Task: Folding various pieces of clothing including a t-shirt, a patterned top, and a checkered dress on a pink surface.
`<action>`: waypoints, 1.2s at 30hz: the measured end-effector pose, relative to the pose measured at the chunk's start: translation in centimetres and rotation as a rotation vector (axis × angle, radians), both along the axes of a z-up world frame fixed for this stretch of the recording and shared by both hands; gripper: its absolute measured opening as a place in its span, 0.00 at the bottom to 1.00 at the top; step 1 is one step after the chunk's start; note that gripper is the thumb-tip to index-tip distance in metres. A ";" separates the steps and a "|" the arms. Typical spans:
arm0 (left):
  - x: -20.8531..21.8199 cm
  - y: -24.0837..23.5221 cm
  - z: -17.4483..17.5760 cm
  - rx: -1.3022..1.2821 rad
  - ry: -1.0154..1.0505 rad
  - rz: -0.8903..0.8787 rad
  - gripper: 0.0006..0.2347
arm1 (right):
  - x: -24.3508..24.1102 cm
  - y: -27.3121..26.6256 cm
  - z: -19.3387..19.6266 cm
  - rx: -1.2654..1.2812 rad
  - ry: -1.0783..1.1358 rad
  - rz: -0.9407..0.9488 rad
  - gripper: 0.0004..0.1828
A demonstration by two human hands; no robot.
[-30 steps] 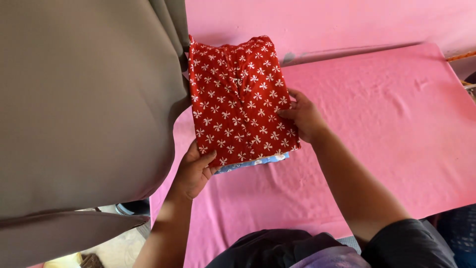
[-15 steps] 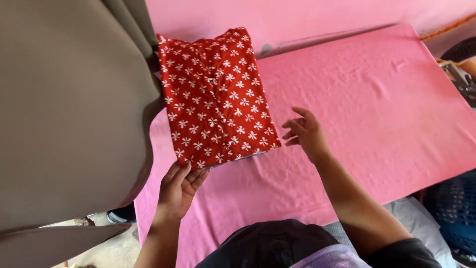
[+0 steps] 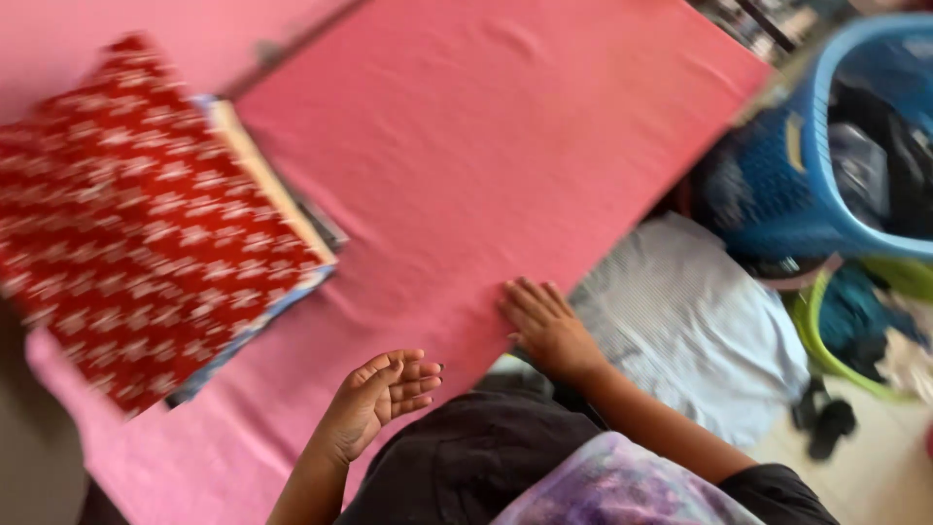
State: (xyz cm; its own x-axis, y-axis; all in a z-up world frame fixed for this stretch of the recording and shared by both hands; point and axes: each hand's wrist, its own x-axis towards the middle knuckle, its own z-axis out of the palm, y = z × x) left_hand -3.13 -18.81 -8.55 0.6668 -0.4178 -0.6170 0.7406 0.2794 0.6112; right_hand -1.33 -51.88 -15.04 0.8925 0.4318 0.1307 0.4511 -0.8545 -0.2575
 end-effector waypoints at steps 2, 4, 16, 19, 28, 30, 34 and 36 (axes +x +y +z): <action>0.8 -3.7 -0.3 0.056 -0.009 -0.129 0.19 | -2.7 -2.2 -0.8 0.012 0.011 -0.001 0.32; 1.8 -7.1 -1.2 0.118 -0.097 -0.327 0.19 | -4.8 -4.4 -1.5 0.100 -0.027 0.053 0.31; 4.2 -27.1 -18.2 0.628 -0.466 -0.805 0.25 | -20.4 -25.1 -12.5 -0.036 0.467 -0.809 0.29; 6.8 -29.7 -24.8 0.866 -0.720 -0.811 0.31 | -25.8 -29.4 -16.5 0.048 0.376 -1.138 0.31; 12.3 -33.4 -26.3 0.993 -0.853 -0.790 0.27 | -34.2 -34.4 -25.4 1.028 0.658 -1.831 0.34; 12.4 -33.7 -26.4 1.024 -0.879 -0.773 0.26 | -34.3 -33.9 -25.3 1.040 0.693 -1.852 0.34; 12.1 -34.8 -23.6 1.140 -0.939 -0.700 0.23 | -33.5 -33.9 -25.0 1.032 0.645 -1.887 0.34; 11.6 -35.8 -21.9 1.208 -0.912 -0.738 0.21 | -34.9 -34.7 -27.4 1.096 0.607 -1.862 0.32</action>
